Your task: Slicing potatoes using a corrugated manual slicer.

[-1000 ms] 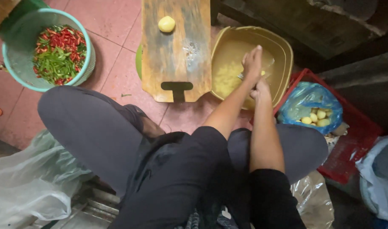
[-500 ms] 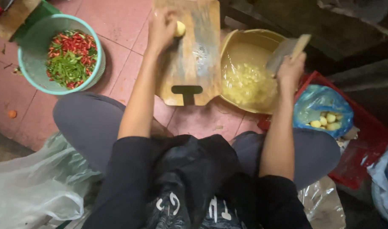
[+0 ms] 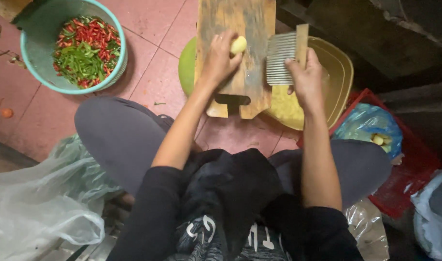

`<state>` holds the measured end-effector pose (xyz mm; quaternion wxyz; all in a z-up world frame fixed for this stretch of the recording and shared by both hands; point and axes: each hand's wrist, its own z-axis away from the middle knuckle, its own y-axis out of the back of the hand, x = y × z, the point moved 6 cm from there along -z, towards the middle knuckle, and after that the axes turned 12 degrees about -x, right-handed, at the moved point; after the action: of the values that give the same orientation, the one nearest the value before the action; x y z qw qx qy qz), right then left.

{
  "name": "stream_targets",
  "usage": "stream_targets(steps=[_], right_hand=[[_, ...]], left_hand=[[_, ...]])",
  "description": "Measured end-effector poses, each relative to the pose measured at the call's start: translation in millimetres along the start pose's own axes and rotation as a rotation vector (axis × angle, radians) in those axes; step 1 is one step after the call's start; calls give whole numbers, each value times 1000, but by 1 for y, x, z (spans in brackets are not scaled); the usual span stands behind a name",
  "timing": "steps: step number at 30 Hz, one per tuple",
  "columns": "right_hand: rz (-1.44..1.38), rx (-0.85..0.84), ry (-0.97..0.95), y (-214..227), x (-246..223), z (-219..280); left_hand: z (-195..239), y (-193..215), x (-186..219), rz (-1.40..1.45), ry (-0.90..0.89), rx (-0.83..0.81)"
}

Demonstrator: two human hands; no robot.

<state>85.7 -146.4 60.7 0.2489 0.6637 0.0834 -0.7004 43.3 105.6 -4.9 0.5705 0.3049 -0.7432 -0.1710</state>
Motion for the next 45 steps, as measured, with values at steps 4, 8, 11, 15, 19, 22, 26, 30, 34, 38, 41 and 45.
stream_targets(steps=[4,8,11,15,19,22,26,30,34,38,41,45], right_hand=[[31,-54,102,-24,-26,1],[148,-29,139,-38,-53,2],[277,-2,299,-41,-33,-12],[467,-2,302,-49,-52,-15],[609,-43,183,-59,-54,-15],[655,-71,237,-68,-57,-20],[689,-119,253,-80,-55,-25],[751,-151,251,-87,-54,-29],[824,-200,267,-94,-57,-29],[783,-255,290,-99,-57,-35],[778,-258,288,-105,-54,-40],[834,-220,239,-105,-49,-49]], left_hand=[[21,14,43,-62,-88,142],[22,6,36,-64,56,73],[30,-4,38,-109,0,64],[41,17,60,59,-189,94],[48,12,48,188,-146,80],[46,14,47,192,-149,122],[47,18,49,186,-154,143],[47,17,48,182,-138,142],[48,15,46,209,-118,140],[46,17,47,177,-132,152],[44,17,42,175,-98,147],[43,17,42,181,-106,138]])
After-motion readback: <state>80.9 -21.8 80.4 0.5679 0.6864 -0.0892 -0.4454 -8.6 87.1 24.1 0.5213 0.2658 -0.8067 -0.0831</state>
